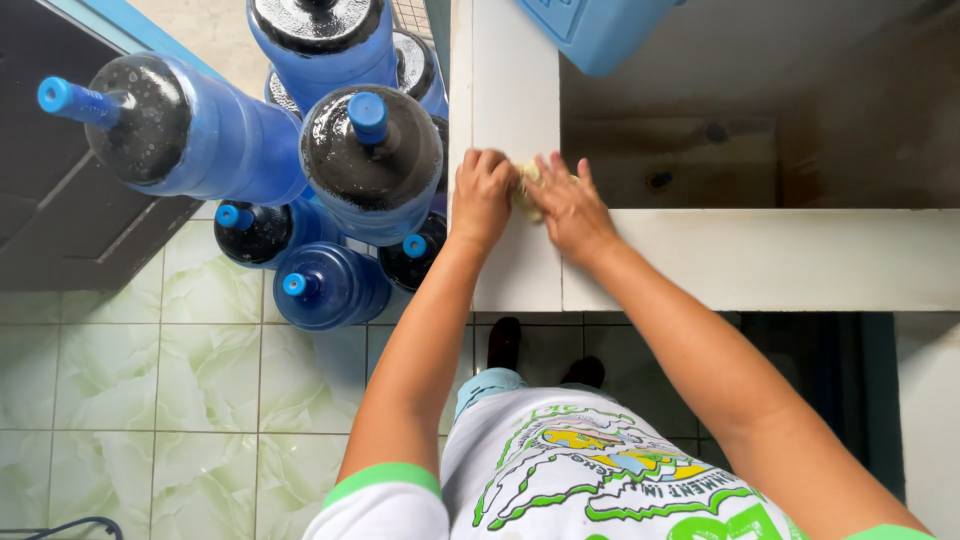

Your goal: Cleaning a white countertop and adjacent ledge using a cloth cloth.

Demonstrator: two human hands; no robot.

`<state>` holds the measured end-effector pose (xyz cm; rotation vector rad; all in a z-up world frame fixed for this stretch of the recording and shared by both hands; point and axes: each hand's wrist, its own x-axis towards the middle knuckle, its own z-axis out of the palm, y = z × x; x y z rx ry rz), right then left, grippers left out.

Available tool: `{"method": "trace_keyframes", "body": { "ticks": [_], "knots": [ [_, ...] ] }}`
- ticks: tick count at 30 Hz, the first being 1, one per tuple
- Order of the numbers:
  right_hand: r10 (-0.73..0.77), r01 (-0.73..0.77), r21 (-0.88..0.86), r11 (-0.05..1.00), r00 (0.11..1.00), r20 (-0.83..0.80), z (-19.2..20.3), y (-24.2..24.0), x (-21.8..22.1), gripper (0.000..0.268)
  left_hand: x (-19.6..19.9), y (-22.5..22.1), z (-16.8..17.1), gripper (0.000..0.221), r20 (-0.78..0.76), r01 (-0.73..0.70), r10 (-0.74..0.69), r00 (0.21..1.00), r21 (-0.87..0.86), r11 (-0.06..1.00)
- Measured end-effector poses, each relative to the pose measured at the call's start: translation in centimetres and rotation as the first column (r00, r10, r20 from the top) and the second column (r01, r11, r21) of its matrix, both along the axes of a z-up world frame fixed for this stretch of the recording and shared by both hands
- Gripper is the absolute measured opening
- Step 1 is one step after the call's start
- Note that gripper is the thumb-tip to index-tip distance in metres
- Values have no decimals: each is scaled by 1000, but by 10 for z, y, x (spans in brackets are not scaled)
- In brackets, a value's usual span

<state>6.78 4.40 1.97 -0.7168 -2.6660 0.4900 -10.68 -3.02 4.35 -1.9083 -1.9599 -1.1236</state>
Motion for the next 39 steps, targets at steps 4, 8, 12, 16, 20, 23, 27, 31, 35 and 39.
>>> {"method": "trace_keyframes", "body": {
  "ticks": [4,8,12,16,20,23,27,31,35,39],
  "knots": [
    [-77,77,-6,997,997,32,10,35,-25,55,-25,57,-11,10,-12,1,0,1000,28,1000],
    [-174,172,84,982,985,16,7,31,-36,56,-27,74,-20,9,-20,-32,32,999,11,999],
    [-149,156,55,986,982,-111,-1,11,-26,59,-20,41,-15,8,54,-52,54,997,-31,998],
    [-71,83,113,990,992,-103,1,-40,10,59,4,-40,2,11,133,23,-15,991,-62,998],
    [32,-24,80,997,994,-102,26,-105,47,57,37,-120,16,14,183,55,-28,983,-143,988],
    [76,-77,2,997,991,-109,47,-130,65,51,51,-158,32,14,252,87,-25,967,-238,967],
    [70,-94,-232,968,991,-111,82,-138,85,30,61,-173,76,7,364,128,-14,931,-291,948],
    [-50,-126,-569,813,958,-284,117,-112,78,24,47,-149,97,8,365,169,-85,927,-205,964],
    [-133,-7,-417,909,943,-305,103,-97,76,40,49,-135,74,25,254,-139,253,933,-396,908],
    [-23,-13,-139,990,967,-256,70,-109,79,47,64,-148,54,60,-104,-238,218,970,-261,935]
  ]
}}
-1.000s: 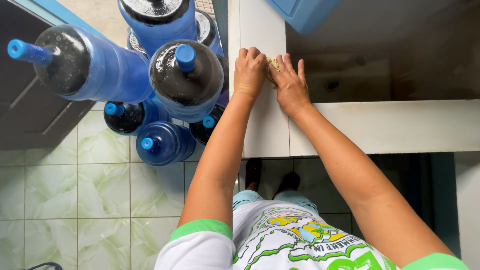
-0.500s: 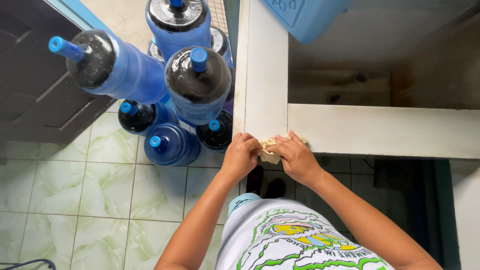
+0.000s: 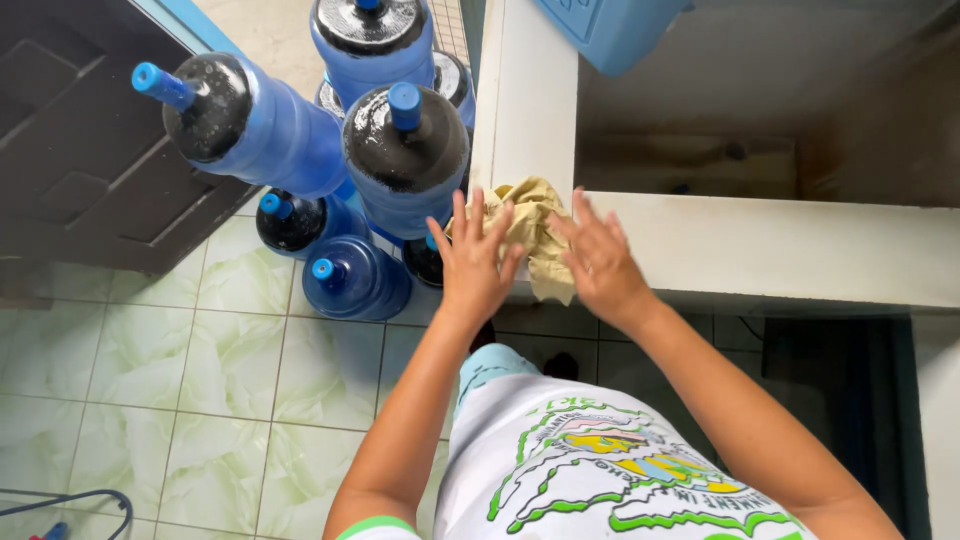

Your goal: Cleaning a white countertop and adjacent ledge using a cloth cloth.

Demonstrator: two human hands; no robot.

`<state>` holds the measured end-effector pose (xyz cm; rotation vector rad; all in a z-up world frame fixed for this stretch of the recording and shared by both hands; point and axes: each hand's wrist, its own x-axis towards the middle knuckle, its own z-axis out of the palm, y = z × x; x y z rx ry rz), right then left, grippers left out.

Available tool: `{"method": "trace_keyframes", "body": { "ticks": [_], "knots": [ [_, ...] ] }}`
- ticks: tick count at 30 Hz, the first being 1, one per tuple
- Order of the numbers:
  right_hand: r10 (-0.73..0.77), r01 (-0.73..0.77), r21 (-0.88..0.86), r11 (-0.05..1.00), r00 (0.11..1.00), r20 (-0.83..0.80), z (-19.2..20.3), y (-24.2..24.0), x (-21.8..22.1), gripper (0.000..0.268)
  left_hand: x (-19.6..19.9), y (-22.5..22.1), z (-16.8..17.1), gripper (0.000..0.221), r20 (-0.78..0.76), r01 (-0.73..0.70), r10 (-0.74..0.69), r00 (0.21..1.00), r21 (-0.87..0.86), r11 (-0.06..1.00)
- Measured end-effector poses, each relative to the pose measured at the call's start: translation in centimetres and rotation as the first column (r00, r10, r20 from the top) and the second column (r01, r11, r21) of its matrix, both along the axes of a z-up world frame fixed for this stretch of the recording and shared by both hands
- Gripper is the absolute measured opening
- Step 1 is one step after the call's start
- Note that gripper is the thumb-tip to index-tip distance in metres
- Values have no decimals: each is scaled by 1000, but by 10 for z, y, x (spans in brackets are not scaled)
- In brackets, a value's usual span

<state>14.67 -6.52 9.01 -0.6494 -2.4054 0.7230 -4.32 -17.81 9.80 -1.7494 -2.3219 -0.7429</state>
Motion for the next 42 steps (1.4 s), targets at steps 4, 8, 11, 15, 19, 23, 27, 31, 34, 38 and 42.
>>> {"method": "trace_keyframes", "body": {
  "ticks": [4,8,11,15,19,23,27,31,34,38,42],
  "knots": [
    [107,-117,103,988,989,99,-43,-19,-5,50,13,-10,-47,61,91,81,-74,993,-80,993],
    [110,-132,114,985,977,180,-59,2,-42,52,-16,23,-76,55,41,112,-109,993,-110,988],
    [66,-87,100,991,979,193,-71,45,-78,51,-53,76,-87,54,8,146,-145,989,-97,985],
    [3,-40,171,984,977,212,-79,113,-126,52,-108,154,-80,54,6,220,-221,975,-86,972],
    [-50,2,164,986,956,290,-81,190,-174,52,-158,241,-86,54,-3,267,-268,964,-80,960],
    [-135,102,138,985,958,253,-68,236,-214,53,-189,309,-93,52,-41,237,-239,970,-49,970],
    [-194,167,139,976,958,213,-61,239,-224,51,-200,326,-110,54,45,236,-234,971,-49,971],
    [-259,232,183,955,955,145,-73,229,-227,45,-198,312,-85,59,58,247,-246,968,-18,969],
    [-324,306,206,930,944,64,-74,209,-226,41,-197,295,-85,60,38,183,-180,983,-72,980],
    [-294,277,232,933,955,44,-70,165,-208,39,-190,238,-78,51,84,255,-248,965,-75,964],
    [-226,207,268,941,973,40,-76,113,-176,42,-159,166,-73,46,125,227,-211,969,-130,965]
  ]
}}
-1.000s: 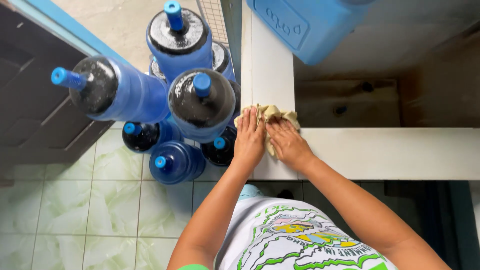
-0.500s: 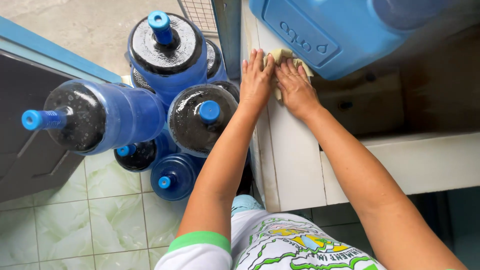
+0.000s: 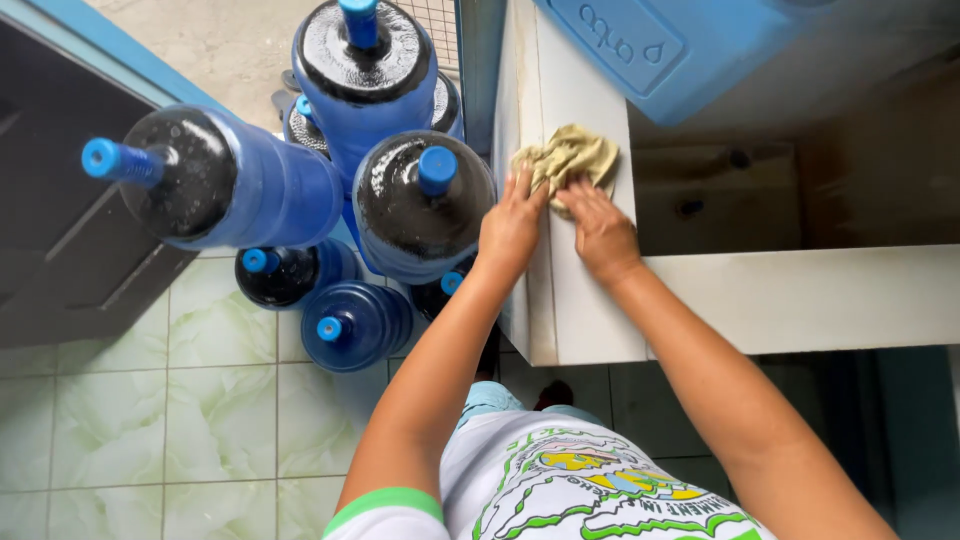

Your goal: Cleaning a white countertop and adjacent ledge using a cloth cloth.

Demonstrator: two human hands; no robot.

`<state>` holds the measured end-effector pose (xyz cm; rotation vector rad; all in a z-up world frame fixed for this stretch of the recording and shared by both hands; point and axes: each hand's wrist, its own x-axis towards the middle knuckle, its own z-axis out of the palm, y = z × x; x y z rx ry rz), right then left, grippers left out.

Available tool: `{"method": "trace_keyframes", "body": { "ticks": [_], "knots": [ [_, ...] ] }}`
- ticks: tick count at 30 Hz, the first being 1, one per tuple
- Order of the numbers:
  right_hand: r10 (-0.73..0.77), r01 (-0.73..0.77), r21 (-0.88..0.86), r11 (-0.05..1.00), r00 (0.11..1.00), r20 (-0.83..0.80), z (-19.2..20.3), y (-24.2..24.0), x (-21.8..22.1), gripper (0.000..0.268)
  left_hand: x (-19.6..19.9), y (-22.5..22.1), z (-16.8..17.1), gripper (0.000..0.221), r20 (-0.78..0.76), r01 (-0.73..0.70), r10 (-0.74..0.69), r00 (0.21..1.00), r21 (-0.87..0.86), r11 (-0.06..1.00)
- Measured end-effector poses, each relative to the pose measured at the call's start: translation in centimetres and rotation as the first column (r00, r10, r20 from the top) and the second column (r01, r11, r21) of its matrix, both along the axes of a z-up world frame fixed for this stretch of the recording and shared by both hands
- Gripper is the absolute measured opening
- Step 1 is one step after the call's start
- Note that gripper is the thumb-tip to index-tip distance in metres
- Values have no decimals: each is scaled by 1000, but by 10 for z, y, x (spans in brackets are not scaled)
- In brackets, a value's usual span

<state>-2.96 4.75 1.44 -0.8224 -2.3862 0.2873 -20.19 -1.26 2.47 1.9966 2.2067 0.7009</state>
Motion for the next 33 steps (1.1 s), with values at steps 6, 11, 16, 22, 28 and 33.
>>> {"method": "trace_keyframes", "body": {
  "ticks": [6,11,16,22,28,33],
  "knots": [
    [69,-66,-75,995,997,42,15,-102,57,46,53,-122,-4,59,160,-37,31,987,33,999],
    [151,-146,-105,984,988,33,40,-177,105,47,99,-207,14,63,202,-42,32,979,47,998],
    [257,-248,-146,958,965,46,55,-200,129,45,133,-248,15,63,198,-83,74,977,33,996],
    [286,-265,-165,950,951,120,54,-192,108,34,138,-237,3,60,225,-157,137,965,74,985],
    [262,-216,-293,932,956,129,34,-152,78,39,111,-195,3,49,513,-241,257,819,-100,965],
    [267,-218,-259,941,948,171,38,-99,13,52,59,-113,-38,61,671,-263,261,694,-100,959]
  ]
}}
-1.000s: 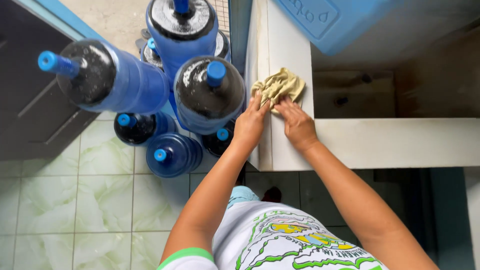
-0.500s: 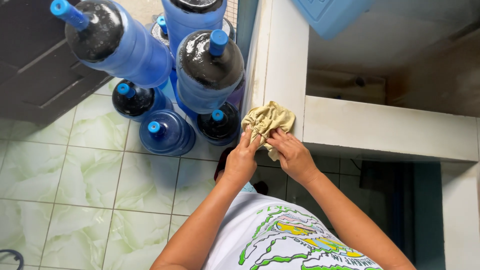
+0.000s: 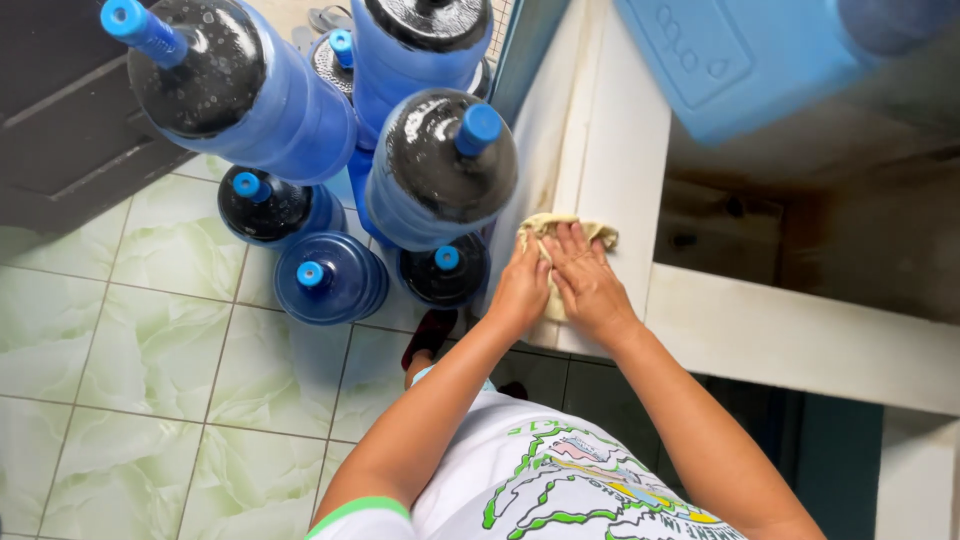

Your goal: Cleaning a white countertop and adjacent ledge using a cloth cloth.

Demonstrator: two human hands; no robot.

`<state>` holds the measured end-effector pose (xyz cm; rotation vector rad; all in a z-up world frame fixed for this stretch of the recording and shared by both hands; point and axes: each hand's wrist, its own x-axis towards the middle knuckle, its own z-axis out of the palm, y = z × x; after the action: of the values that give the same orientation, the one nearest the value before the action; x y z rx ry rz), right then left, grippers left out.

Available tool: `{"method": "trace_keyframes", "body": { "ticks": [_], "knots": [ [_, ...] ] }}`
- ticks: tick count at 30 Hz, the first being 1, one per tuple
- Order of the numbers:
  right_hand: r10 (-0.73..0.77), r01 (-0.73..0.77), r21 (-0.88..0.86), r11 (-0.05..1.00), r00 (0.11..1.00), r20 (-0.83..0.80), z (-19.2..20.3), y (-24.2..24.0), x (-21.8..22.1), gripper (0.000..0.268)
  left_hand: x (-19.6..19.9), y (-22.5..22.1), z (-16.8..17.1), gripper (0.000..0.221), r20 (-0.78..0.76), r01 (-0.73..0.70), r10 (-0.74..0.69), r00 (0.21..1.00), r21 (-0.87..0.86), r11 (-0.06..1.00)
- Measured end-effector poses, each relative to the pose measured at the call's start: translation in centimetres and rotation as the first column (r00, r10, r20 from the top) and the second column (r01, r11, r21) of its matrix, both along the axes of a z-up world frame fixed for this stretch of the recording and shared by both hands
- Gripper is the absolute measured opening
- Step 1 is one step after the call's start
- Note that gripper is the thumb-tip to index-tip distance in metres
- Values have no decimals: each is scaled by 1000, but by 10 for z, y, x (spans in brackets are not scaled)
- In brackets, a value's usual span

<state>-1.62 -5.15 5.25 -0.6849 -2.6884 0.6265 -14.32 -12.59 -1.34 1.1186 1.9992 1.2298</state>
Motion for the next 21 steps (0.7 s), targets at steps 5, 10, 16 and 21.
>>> {"method": "trace_keyframes", "body": {
  "ticks": [5,10,16,21],
  "knots": [
    [-23,21,37,999,998,65,-11,90,-67,55,-54,119,-63,48,72,-11,2,997,123,992],
    [-57,47,89,995,993,108,-20,174,-128,62,-84,220,-116,53,274,-92,57,960,117,989],
    [-152,143,113,983,985,77,-23,214,-172,83,-96,233,-127,41,305,-255,187,934,202,946],
    [-244,231,153,961,968,65,-13,187,-167,40,-97,165,-52,29,186,-154,135,973,89,984]
  ]
}}
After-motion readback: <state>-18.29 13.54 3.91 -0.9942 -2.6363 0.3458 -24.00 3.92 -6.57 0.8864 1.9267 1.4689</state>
